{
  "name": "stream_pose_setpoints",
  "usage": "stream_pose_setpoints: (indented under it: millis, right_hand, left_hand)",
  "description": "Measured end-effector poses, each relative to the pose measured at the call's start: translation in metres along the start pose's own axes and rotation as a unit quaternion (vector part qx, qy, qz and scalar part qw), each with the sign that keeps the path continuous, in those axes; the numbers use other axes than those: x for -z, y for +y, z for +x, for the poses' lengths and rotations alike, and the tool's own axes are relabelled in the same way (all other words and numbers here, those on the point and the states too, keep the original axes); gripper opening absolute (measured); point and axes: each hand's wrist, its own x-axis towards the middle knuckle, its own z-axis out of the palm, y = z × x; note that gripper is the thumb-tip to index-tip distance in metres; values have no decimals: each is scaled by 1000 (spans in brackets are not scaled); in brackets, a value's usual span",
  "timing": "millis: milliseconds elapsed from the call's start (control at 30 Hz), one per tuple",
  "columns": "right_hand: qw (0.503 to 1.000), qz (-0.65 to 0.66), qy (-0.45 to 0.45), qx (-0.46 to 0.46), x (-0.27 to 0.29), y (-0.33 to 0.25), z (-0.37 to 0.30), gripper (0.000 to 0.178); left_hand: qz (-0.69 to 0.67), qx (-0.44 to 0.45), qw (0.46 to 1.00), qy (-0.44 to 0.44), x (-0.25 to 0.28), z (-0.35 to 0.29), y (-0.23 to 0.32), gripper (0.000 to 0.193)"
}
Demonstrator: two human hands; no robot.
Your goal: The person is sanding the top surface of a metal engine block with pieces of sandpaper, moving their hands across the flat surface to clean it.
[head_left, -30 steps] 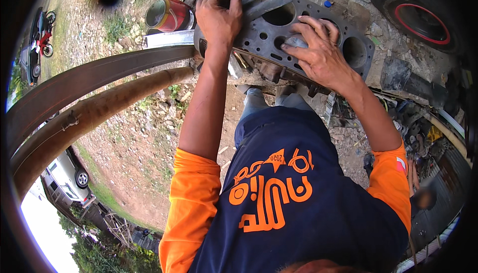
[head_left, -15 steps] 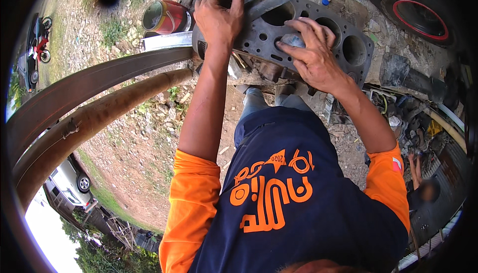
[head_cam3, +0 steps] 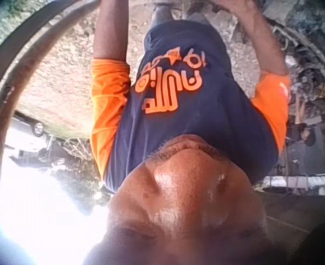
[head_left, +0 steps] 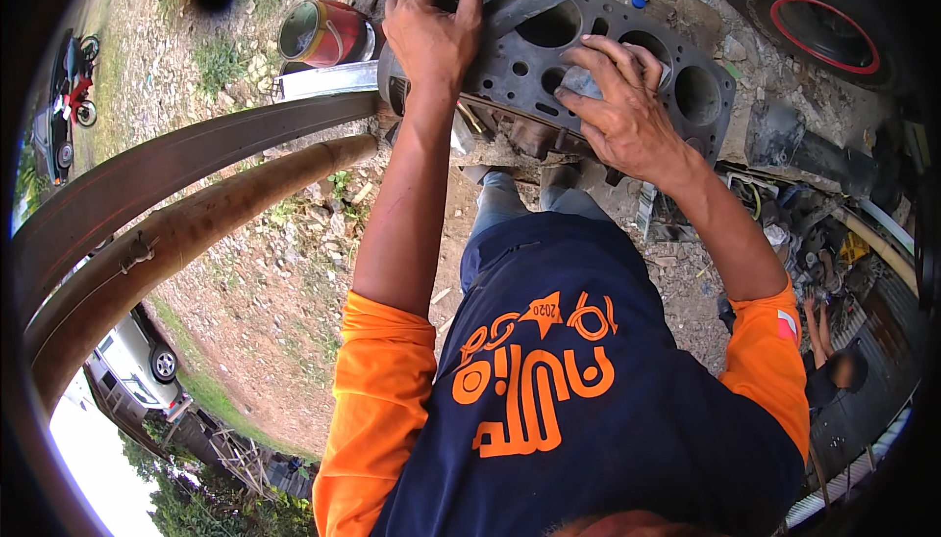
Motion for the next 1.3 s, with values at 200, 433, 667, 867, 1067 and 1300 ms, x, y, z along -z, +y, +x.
stream_pose_setpoints:
  millis: [200,433,667,867,1067,1300]
  right_hand:
    - [998,7,30,-57,-20,-17,1,25]
    - [979,-67,83,-172,-42,-53,13,24]
    - [992,-12,53,-115,-24,-41,-2,30]
    - [981,-27,132,-141,-18,-12,0,35]
    - [980,-70,113,-150,-32,-35,3,32]
    - [977,-54,124,-166,-44,-40,4,33]
  left_hand:
    - [22,23,999,-17,0,0,5,56]
    - [-6,40,999,-30,4,2,10,57]
    - [-16,45,998,-33,3,1,3,57]
    - [-22,51,998,-32,3,1,6,57]
    - [-27,42,998,-25,0,-1,1,56]
    - [-11,38,999,-25,2,0,5,56]
